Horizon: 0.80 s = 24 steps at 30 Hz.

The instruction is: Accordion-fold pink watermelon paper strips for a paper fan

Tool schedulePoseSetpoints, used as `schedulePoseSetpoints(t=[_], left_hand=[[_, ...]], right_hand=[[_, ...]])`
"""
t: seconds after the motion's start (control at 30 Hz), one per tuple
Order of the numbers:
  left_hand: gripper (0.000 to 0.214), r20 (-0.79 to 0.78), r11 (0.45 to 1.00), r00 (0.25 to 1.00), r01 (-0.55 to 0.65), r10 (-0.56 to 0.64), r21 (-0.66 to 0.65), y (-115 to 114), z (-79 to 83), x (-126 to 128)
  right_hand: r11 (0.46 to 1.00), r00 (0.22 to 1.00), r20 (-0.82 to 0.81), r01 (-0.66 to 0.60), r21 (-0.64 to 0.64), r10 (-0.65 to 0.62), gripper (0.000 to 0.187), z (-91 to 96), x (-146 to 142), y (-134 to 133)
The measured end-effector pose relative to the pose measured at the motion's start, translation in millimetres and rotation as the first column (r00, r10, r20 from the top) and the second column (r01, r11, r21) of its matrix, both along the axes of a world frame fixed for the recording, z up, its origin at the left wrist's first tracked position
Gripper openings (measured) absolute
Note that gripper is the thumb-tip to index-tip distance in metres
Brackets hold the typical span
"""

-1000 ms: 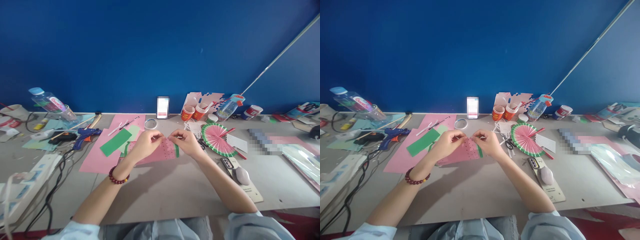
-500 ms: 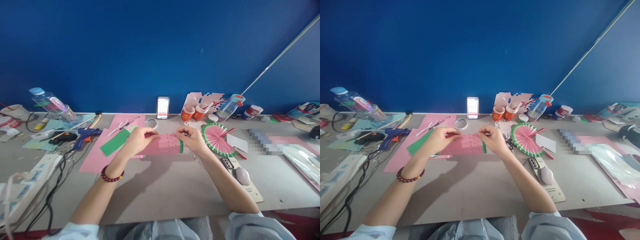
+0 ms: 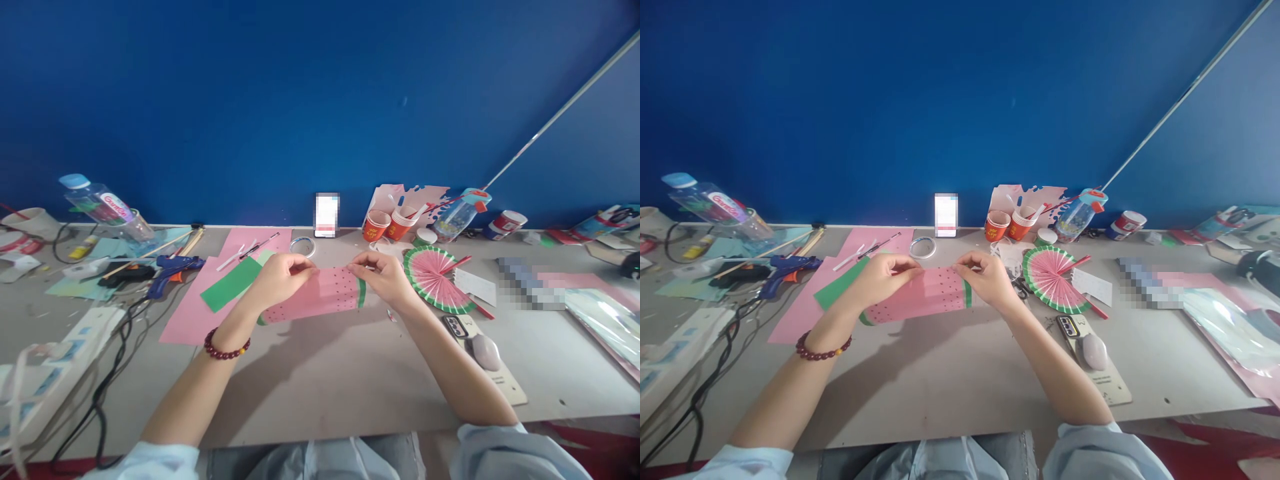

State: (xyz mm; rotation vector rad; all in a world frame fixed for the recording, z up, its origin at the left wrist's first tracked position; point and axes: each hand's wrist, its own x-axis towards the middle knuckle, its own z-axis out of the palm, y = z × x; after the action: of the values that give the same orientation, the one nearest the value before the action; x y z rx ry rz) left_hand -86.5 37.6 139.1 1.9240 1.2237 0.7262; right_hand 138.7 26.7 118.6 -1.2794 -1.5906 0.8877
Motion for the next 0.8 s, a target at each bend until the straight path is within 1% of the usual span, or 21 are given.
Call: schedulePoseSetpoints(t=[0.2,0.47,0.6,0.7,0.8], left_hand=[[0.023,-0.031,1.0,0.999,0.026,-0.026,-0.005,-1.7,0.7,1.0],[0.023,-0.009,0.997,0.997,0.079,-0.079,-0.018,-6.4,4.1,3.9],[0.026,0.035,0.996,0.996,0.088,-0.087,-0.013,-6.6,-0.2,8.4],[0.026,0.046,0.998,0.997,0.065,-0.066,0.018,-5.6,-5.0,10.7],[0.025,0.04,0.996,0.997,0.068,-0.071,0.06,-5.3,-7.2,11.6]], right_hand=[[1.0,1.0,0.006,-0.011,-0.014,0.011,0.019,-1.9,-0.9,0.1],[1.0,1.0,0.003,-0.019,-0.002,0.019,0.018,1.1,-1.2,-2.6],[0.999,0.999,0.026,-0.041,0.017,0.04,0.019,1.7,-3.7,-4.5],[0.998,0.998,0.035,-0.053,0.018,0.052,0.017,0.7,-5.8,-5.1],[0.999,0.998,0.03,-0.052,0.01,0.052,0.016,-0.3,-7.5,-4.8]])
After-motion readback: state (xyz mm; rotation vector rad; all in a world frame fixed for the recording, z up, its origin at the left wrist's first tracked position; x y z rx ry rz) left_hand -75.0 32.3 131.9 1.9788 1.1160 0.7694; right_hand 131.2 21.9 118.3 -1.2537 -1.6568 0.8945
